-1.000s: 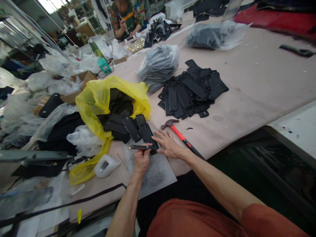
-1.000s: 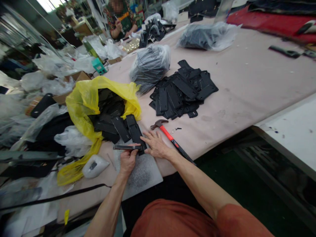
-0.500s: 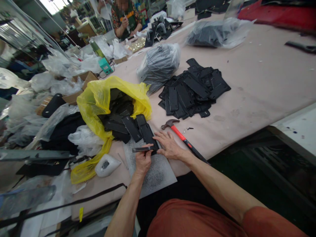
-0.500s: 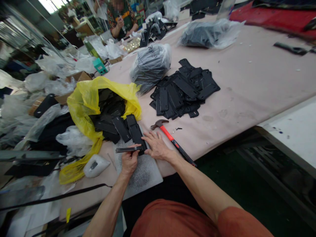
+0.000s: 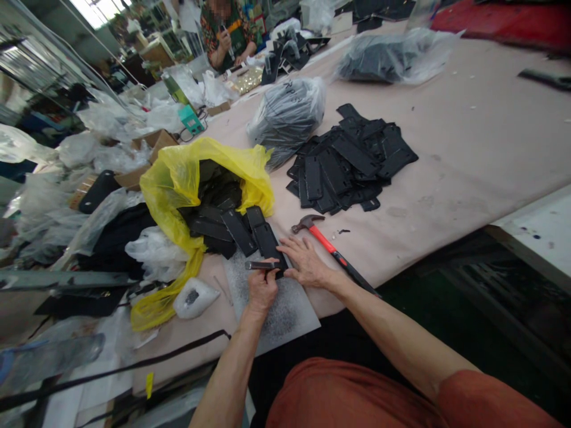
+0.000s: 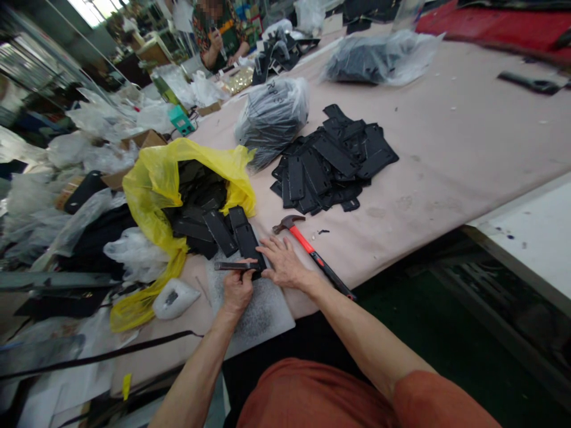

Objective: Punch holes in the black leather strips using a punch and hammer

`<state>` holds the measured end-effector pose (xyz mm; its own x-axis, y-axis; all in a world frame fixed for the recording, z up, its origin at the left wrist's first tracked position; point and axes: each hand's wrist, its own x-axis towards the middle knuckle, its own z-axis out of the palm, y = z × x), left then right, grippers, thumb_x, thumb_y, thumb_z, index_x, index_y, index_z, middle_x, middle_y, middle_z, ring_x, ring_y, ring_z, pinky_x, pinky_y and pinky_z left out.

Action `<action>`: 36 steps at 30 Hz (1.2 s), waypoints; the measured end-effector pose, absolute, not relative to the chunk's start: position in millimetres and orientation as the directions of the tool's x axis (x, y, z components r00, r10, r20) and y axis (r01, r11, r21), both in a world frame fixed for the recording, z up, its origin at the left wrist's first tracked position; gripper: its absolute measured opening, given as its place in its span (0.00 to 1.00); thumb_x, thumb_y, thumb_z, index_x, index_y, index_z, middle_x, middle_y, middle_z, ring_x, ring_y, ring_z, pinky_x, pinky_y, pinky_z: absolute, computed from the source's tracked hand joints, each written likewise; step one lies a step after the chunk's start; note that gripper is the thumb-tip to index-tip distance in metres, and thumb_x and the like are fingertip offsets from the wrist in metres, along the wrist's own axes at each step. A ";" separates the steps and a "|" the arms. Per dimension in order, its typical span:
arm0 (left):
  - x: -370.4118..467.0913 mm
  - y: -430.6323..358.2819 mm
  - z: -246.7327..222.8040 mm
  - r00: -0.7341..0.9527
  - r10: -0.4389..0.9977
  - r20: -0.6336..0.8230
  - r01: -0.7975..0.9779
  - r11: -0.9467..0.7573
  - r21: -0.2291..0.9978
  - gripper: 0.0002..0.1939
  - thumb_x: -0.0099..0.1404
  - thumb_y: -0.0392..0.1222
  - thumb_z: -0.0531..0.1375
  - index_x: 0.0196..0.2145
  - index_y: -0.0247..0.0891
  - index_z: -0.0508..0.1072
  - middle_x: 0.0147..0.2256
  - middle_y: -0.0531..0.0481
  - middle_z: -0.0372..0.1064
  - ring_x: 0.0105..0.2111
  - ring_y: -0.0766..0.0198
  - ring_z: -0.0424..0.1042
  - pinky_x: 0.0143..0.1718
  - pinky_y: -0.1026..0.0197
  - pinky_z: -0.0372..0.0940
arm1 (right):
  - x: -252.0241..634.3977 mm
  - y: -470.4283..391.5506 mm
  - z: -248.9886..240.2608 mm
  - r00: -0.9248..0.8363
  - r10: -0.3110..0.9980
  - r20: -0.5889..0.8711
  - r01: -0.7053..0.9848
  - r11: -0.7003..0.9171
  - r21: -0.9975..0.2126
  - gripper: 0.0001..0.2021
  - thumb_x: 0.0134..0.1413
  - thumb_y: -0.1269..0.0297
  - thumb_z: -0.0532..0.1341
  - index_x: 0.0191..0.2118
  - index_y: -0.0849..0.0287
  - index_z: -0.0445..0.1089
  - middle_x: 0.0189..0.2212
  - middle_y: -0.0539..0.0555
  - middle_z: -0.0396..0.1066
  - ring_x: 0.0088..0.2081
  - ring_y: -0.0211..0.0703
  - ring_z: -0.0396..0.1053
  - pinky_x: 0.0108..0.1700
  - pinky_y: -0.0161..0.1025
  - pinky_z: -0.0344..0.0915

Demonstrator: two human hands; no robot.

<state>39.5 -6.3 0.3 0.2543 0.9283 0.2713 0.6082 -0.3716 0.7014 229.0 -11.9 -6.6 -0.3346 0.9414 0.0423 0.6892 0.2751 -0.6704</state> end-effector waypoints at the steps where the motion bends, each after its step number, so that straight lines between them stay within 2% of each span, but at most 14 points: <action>1: 40.1 -6.2 -0.3 0.268 0.922 0.280 0.617 -0.388 0.685 0.10 0.64 0.36 0.55 0.40 0.38 0.75 0.39 0.46 0.77 0.42 0.58 0.75 0.48 0.53 0.70 | 228.6 -12.1 -5.2 -0.334 0.942 0.039 0.694 0.274 -0.665 0.33 0.56 0.56 0.58 0.65 0.54 0.51 0.67 0.60 0.47 0.67 0.57 0.40 0.63 0.65 0.34; 5: 43.7 -6.9 -1.2 0.302 0.914 0.271 0.657 -0.405 0.636 0.10 0.63 0.35 0.56 0.40 0.40 0.75 0.39 0.45 0.77 0.41 0.55 0.76 0.46 0.53 0.70 | 232.9 -17.5 5.6 -0.294 0.952 0.087 0.716 0.280 -0.640 0.28 0.58 0.56 0.58 0.62 0.56 0.57 0.63 0.61 0.54 0.64 0.56 0.49 0.62 0.60 0.44; 9: 46.2 -9.5 -0.7 0.287 0.920 0.266 0.665 -0.391 0.637 0.11 0.63 0.34 0.56 0.40 0.40 0.75 0.39 0.46 0.77 0.40 0.55 0.76 0.44 0.53 0.70 | 256.8 -36.3 16.4 0.047 0.986 0.158 0.824 0.051 -0.564 0.22 0.58 0.61 0.57 0.57 0.62 0.61 0.56 0.65 0.61 0.56 0.57 0.58 0.56 0.52 0.55; 13: 46.2 -10.1 -1.2 0.282 0.922 0.265 0.664 -0.387 0.640 0.11 0.62 0.34 0.55 0.41 0.40 0.74 0.39 0.46 0.76 0.40 0.54 0.76 0.42 0.53 0.70 | 288.1 -56.4 17.6 0.221 0.975 0.000 0.887 -0.201 -0.416 0.17 0.54 0.63 0.57 0.49 0.63 0.65 0.45 0.66 0.66 0.45 0.56 0.64 0.46 0.49 0.61; 15: 46.5 -10.0 -1.4 0.281 0.920 0.271 0.671 -0.391 0.630 0.11 0.62 0.33 0.56 0.40 0.41 0.74 0.38 0.46 0.76 0.38 0.54 0.76 0.41 0.53 0.70 | 296.1 -61.6 16.9 0.245 0.960 -0.136 0.847 -0.281 -0.451 0.11 0.54 0.63 0.56 0.43 0.61 0.66 0.37 0.61 0.68 0.38 0.51 0.66 0.40 0.45 0.63; 17: 47.3 -10.4 -1.1 0.286 0.916 0.281 0.685 -0.401 0.609 0.10 0.62 0.33 0.56 0.40 0.40 0.73 0.36 0.46 0.76 0.37 0.54 0.76 0.40 0.54 0.70 | 296.5 -64.0 17.5 0.250 0.912 -0.325 0.685 -0.404 -0.606 0.07 0.53 0.63 0.56 0.37 0.59 0.64 0.30 0.56 0.67 0.31 0.44 0.66 0.34 0.40 0.63; 19: 48.4 -11.4 0.0 0.289 0.912 0.291 0.695 -0.409 0.591 0.09 0.62 0.32 0.56 0.39 0.40 0.72 0.34 0.45 0.76 0.36 0.54 0.76 0.38 0.54 0.70 | 291.8 -65.2 21.7 0.132 0.821 -0.556 0.361 -0.562 -0.744 0.05 0.52 0.63 0.56 0.32 0.58 0.61 0.24 0.50 0.63 0.24 0.37 0.62 0.27 0.35 0.61; 21: 49.3 -12.7 2.0 0.288 0.911 0.296 0.698 -0.411 0.587 0.09 0.61 0.32 0.56 0.38 0.40 0.72 0.33 0.45 0.76 0.35 0.54 0.76 0.37 0.55 0.69 | 286.0 -65.3 33.9 -0.024 0.716 -0.698 0.040 -0.697 -0.716 0.05 0.52 0.63 0.55 0.30 0.58 0.59 0.20 0.45 0.58 0.18 0.32 0.55 0.20 0.31 0.55; 23: 49.7 -13.9 4.8 0.282 0.920 0.272 0.705 -0.391 0.592 0.08 0.61 0.32 0.56 0.38 0.40 0.71 0.33 0.45 0.75 0.35 0.55 0.76 0.36 0.56 0.69 | 282.7 -63.4 60.9 -0.051 0.680 -0.731 -0.113 -0.732 -0.672 0.07 0.55 0.60 0.54 0.30 0.57 0.58 0.18 0.42 0.54 0.14 0.29 0.48 0.16 0.29 0.48; 25: 49.7 -14.9 8.0 0.276 0.935 0.223 0.724 -0.354 0.591 0.07 0.62 0.32 0.56 0.37 0.40 0.70 0.33 0.46 0.75 0.35 0.55 0.75 0.36 0.56 0.69 | 282.4 -59.1 106.5 0.064 0.773 -0.631 -0.119 -0.622 -0.774 0.12 0.57 0.54 0.54 0.30 0.57 0.59 0.18 0.41 0.52 0.13 0.28 0.46 0.14 0.28 0.45; 28: 49.5 -15.8 12.1 0.268 0.950 0.163 0.753 -0.312 0.579 0.05 0.63 0.33 0.56 0.37 0.39 0.70 0.34 0.47 0.75 0.35 0.56 0.75 0.36 0.58 0.68 | 282.5 -50.7 191.9 0.295 0.951 -0.088 0.080 -0.116 -0.990 0.15 0.58 0.48 0.56 0.32 0.57 0.63 0.19 0.44 0.57 0.15 0.31 0.53 0.15 0.30 0.50; 31: 49.4 -15.9 13.1 0.268 0.952 0.148 0.763 -0.304 0.571 0.06 0.63 0.33 0.56 0.38 0.40 0.70 0.34 0.47 0.75 0.36 0.57 0.75 0.37 0.59 0.67 | 277.6 -50.7 243.4 0.512 0.709 0.485 0.329 0.360 -0.873 0.13 0.62 0.51 0.54 0.34 0.54 0.64 0.21 0.46 0.58 0.19 0.34 0.57 0.19 0.33 0.53; 34: 49.3 -15.9 11.7 0.265 0.953 0.147 0.765 -0.301 0.570 0.06 0.63 0.33 0.56 0.38 0.40 0.70 0.33 0.47 0.75 0.35 0.57 0.75 0.35 0.59 0.66 | 274.2 -63.0 230.9 0.213 0.751 0.625 0.647 0.371 -0.666 0.13 0.64 0.54 0.51 0.31 0.55 0.62 0.19 0.48 0.60 0.19 0.36 0.57 0.21 0.35 0.50; 36: 49.0 -16.2 10.6 0.267 0.952 0.150 0.762 -0.304 0.572 0.06 0.63 0.33 0.56 0.38 0.40 0.70 0.33 0.47 0.75 0.35 0.57 0.75 0.35 0.59 0.66 | 277.1 -71.0 207.5 -0.146 0.892 0.428 0.812 0.355 -0.463 0.14 0.63 0.57 0.52 0.26 0.56 0.60 0.16 0.46 0.58 0.16 0.34 0.51 0.20 0.36 0.43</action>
